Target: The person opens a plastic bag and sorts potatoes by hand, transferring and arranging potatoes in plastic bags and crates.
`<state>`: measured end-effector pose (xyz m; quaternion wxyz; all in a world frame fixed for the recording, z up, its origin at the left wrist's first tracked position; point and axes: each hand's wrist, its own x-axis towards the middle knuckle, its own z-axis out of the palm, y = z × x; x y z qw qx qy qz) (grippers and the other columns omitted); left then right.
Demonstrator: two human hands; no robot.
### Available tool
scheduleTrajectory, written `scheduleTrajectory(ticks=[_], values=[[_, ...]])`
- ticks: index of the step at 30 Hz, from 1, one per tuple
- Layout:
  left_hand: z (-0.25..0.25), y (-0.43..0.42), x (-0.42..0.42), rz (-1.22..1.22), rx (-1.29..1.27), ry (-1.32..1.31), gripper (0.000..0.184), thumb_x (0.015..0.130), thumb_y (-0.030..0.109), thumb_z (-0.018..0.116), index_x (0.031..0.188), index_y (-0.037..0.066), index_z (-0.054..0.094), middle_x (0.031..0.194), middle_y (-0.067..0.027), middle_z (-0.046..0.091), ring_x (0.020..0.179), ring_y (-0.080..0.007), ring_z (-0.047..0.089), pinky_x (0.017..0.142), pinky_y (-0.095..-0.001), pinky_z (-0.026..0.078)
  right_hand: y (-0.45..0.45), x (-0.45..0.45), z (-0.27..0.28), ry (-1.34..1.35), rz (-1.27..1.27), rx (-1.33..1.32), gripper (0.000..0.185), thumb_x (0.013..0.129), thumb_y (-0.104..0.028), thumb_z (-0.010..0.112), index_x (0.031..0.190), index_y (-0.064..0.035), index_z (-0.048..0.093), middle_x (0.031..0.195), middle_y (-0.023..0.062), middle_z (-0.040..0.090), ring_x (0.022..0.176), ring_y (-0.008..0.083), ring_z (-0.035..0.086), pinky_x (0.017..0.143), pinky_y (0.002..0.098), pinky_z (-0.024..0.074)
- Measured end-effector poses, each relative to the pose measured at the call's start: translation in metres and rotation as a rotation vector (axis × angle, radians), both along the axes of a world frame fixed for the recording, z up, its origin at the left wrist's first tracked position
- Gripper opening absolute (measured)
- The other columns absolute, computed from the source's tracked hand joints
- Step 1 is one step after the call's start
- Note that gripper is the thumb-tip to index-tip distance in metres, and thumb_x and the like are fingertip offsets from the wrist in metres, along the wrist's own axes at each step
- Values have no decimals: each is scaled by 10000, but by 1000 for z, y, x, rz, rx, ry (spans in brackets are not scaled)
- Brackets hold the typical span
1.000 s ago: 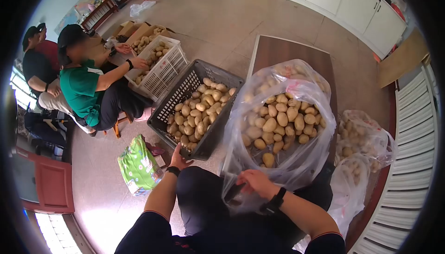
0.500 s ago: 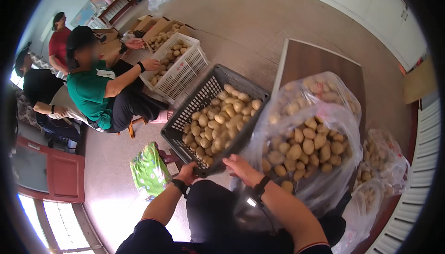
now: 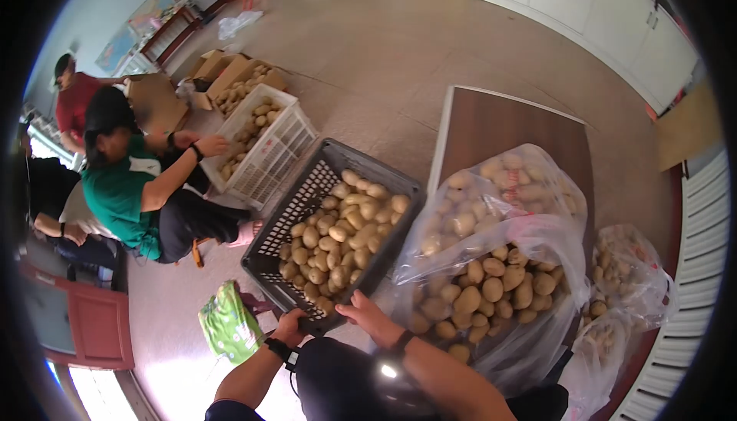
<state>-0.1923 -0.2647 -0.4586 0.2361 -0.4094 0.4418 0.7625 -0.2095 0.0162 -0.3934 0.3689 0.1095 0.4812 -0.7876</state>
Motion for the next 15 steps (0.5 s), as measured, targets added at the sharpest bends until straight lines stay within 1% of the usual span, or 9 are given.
scheduleTrajectory(ticks=[2, 3, 4, 6, 8, 10, 12, 13, 15], values=[[-31, -1, -10, -311, -356, 423, 184, 781, 45, 618, 961, 7, 625, 958, -128, 638, 835, -296, 659, 673, -420, 565, 8, -15, 12, -15, -49, -14, 540, 884, -299, 663, 1261, -66, 353, 1303, 80, 393, 1166, 195, 497, 960, 377, 429], [-24, 4, -20, -149, -234, 240, 212, 802, 39, 560, 1006, -6, 594, 989, -142, 631, 881, -313, 652, 762, -471, 551, 14, -25, 19, -26, -73, -36, 696, 886, -307, 661, 1410, -43, 287, 1432, 114, 351, 1216, 221, 484, 988, 388, 417], [7, 27, -38, 12, -116, 52, 241, 822, 34, 503, 1050, -19, 563, 1019, -155, 624, 927, -330, 645, 852, -522, 536, 21, -40, 15, -23, -53, -91, 940, 889, -336, 653, 1524, -57, 17, 1579, 146, 123, 1287, 268, 442, 1030, 415, 385], [-7, 30, -61, 18, -34, 52, 260, 829, 73, 493, 1072, -7, 536, 1035, -158, 621, 955, -344, 636, 872, -550, 522, 27, -63, 15, -105, -280, -172, 958, 866, -345, 649, 1529, -68, 15, 1562, 113, 193, 1390, 246, 293, 1095, 458, 289], [-4, 42, -83, -14, -58, 85, 276, 834, 78, 482, 1095, 0, 525, 1063, -164, 624, 975, -347, 640, 852, -559, 529, 33, -76, 26, 104, -264, -116, 1002, 863, -337, 647, 1527, -77, -57, 1598, 97, 71, 1421, 245, 227, 1108, 470, 265], [-10, 52, -106, 40, -14, 112, 280, 830, 71, 502, 1094, -17, 540, 1021, -151, 636, 919, -336, 664, 770, -526, 576, 30, -64, 50, 132, -310, -112, 958, 872, -289, 644, 1526, -52, -15, 1596, 112, 93, 1420, 226, 219, 1117, 425, 259], [-27, 47, -132, -80, 51, 68, 283, 859, 127, 490, 1106, 3, 547, 1059, -160, 633, 936, -344, 661, 772, -549, 567, 14, -39, 29, 214, -282, -99, 862, 926, -209, 572, 1522, -45, -28, 1607, 119, 17, 1402, 232, 273, 1113, 359, 290], [-23, 48, -141, -126, 41, 66, 307, 872, 177, 496, 1124, 10, 543, 1082, -163, 628, 948, -352, 658, 765, -560, 563, 17, -21, 47, 153, -272, -179, 786, 945, -153, 547, 1525, -47, 28, 1596, 129, 106, 1335, 226, 397, 1080, 346, 345], [-5, 64, -155, -151, -26, 66, 388, 881, 264, 522, 1178, 15, 522, 1131, -173, 612, 978, -369, 646, 750, -576, 558, 28, 15, 55, 136, -276, -147, 742, 948, -134, 541, 1520, -43, 77, 1578, 130, 168, 1290, 224, 449, 1050, 336, 375]])
